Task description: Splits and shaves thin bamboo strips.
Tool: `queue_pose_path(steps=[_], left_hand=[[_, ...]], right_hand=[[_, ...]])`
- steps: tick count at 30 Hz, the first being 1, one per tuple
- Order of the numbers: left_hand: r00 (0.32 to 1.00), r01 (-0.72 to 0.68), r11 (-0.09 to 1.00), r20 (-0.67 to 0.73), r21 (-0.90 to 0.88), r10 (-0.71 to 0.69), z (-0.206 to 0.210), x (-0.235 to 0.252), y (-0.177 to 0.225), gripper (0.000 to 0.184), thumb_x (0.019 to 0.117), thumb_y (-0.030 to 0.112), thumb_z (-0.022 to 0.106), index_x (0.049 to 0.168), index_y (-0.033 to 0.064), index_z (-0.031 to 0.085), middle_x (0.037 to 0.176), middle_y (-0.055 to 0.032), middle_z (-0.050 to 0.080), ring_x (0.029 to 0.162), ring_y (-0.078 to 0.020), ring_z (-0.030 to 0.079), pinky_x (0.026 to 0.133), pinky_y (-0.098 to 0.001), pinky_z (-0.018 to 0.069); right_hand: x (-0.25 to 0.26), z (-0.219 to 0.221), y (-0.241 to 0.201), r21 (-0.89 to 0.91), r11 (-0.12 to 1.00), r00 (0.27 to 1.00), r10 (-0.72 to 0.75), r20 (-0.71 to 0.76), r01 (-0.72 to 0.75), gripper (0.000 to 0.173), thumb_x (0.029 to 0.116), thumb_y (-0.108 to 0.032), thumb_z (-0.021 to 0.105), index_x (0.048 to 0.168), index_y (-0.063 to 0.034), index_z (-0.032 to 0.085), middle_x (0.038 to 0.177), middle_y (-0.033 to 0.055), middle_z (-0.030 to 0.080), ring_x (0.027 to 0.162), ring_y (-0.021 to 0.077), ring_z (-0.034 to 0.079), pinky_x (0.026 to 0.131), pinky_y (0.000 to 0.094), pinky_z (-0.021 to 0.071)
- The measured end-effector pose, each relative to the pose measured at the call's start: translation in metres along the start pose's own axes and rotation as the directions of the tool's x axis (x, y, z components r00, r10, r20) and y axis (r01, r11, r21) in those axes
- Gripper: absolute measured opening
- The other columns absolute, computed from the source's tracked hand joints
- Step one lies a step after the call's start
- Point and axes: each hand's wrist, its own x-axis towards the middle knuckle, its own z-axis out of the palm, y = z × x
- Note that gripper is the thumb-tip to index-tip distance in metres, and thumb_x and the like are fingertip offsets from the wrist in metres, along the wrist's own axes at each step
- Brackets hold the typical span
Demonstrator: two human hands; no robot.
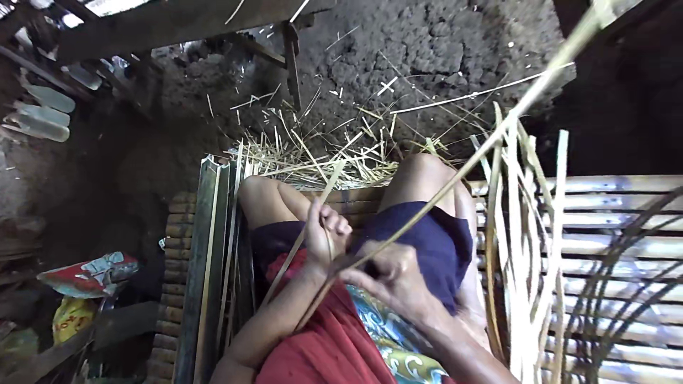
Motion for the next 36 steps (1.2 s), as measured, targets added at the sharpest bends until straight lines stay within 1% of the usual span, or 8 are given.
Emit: queue_pose_path(steps=[6, 13, 16, 19, 24, 27, 30, 36], left_hand=[[0.921, 0.009, 0.951, 0.369, 0.310, -0.129, -0.010, -0.005, 0.007, 0.046, 0.1103, 0.035, 0.030, 0.075, 0.0224, 0.057, 0.064, 0.0104, 0.055, 0.058, 0.0016, 0.055, 0.058, -0.0147, 0.0481], [0.979, -0.009, 0.991, 0.202, 0.133, -0.019, -0.003, 0.010, 0.015, 0.046, 0.1106, 0.047, 0.032, 0.073, 0.0247, 0.047, 0.055, 0.0112, 0.041, 0.047, -0.0017, 0.043, 0.051, -0.0161, 0.0419], [0.920, 0.019, 0.980, 0.380, 0.198, -0.095, -0.010, 0.004, 0.010, 0.047, 0.1084, 0.053, 0.031, 0.079, 0.0253, 0.055, 0.060, 0.0110, 0.050, 0.054, -0.0003, 0.053, 0.056, -0.0160, 0.0477], [0.927, 0.069, 0.962, 0.339, 0.263, -0.159, -0.007, -0.007, 0.005, 0.050, 0.1105, 0.042, 0.030, 0.073, 0.0214, 0.055, 0.062, 0.0089, 0.053, 0.057, 0.0000, 0.053, 0.059, -0.0162, 0.0482], [0.970, -0.010, 0.995, 0.242, 0.104, -0.015, -0.013, 0.010, 0.011, 0.047, 0.1099, 0.049, 0.033, 0.073, 0.0255, 0.047, 0.057, 0.0105, 0.042, 0.053, -0.0034, 0.048, 0.060, -0.0194, 0.0469], [0.927, 0.036, 0.973, 0.356, 0.228, -0.118, -0.017, 0.003, 0.007, 0.053, 0.1086, 0.053, 0.030, 0.071, 0.0249, 0.054, 0.059, 0.0110, 0.052, 0.056, -0.0006, 0.055, 0.058, -0.0169, 0.0488], [0.953, 0.047, 0.946, 0.270, 0.320, -0.139, -0.008, -0.012, 0.006, 0.049, 0.1111, 0.035, 0.030, 0.070, 0.0210, 0.053, 0.063, 0.0087, 0.053, 0.059, -0.0007, 0.054, 0.061, -0.0170, 0.0482], [0.949, 0.086, 0.992, 0.295, 0.087, -0.108, -0.018, 0.006, 0.013, 0.053, 0.1086, 0.055, 0.031, 0.071, 0.0211, 0.048, 0.051, 0.0099, 0.040, 0.040, -0.0004, 0.042, 0.042, -0.0135, 0.0400]], right_hand=[[0.011, -0.006, 0.004, -0.128, 0.992, 0.991, -0.030, -0.130, 0.013, 0.057, 0.0964, -0.056, 0.061, 0.075, -0.0042, 0.071, 0.062, 0.0070, 0.064, 0.055, 0.0145, 0.059, 0.054, 0.0340, 0.0482], [-0.014, 0.024, -0.013, -0.084, 0.991, 0.992, -0.109, -0.056, 0.104, 0.055, 0.0993, -0.056, 0.057, 0.074, -0.0089, 0.069, 0.065, 0.0059, 0.067, 0.060, 0.0163, 0.063, 0.059, 0.0329, 0.0494], [0.000, 0.008, -0.004, -0.142, 0.988, 0.986, -0.073, -0.152, 0.052, 0.050, 0.0975, -0.053, 0.062, 0.077, -0.0097, 0.074, 0.071, 0.0045, 0.072, 0.064, 0.0136, 0.067, 0.062, 0.0343, 0.0537], [0.014, -0.001, 0.009, -0.182, 0.983, 0.960, -0.024, -0.280, -0.029, 0.052, 0.0904, -0.051, 0.071, 0.077, -0.0013, 0.069, 0.069, 0.0104, 0.068, 0.060, 0.0177, 0.062, 0.059, 0.0371, 0.0497], [-0.011, 0.023, -0.013, -0.155, 0.986, 0.996, -0.074, -0.043, 0.067, 0.058, 0.0993, -0.059, 0.054, 0.073, -0.0095, 0.069, 0.065, 0.0063, 0.067, 0.060, 0.0184, 0.063, 0.059, 0.0363, 0.0489], [0.000, 0.009, -0.003, -0.211, 0.977, 0.993, -0.041, -0.108, 0.017, 0.060, 0.0989, -0.058, 0.055, 0.073, -0.0061, 0.069, 0.062, 0.0074, 0.065, 0.056, 0.0181, 0.061, 0.054, 0.0375, 0.0488], [0.008, 0.000, 0.009, -0.178, 0.983, 0.985, 0.018, -0.173, -0.049, 0.059, 0.0975, -0.056, 0.059, 0.073, -0.0031, 0.067, 0.060, 0.0080, 0.060, 0.053, 0.0167, 0.055, 0.053, 0.0365, 0.0441], [-0.005, 0.019, -0.009, -0.187, 0.980, 0.997, -0.074, -0.036, 0.066, 0.062, 0.0999, -0.059, 0.052, 0.069, -0.0072, 0.066, 0.060, 0.0075, 0.064, 0.054, 0.0184, 0.060, 0.055, 0.0358, 0.0459]])
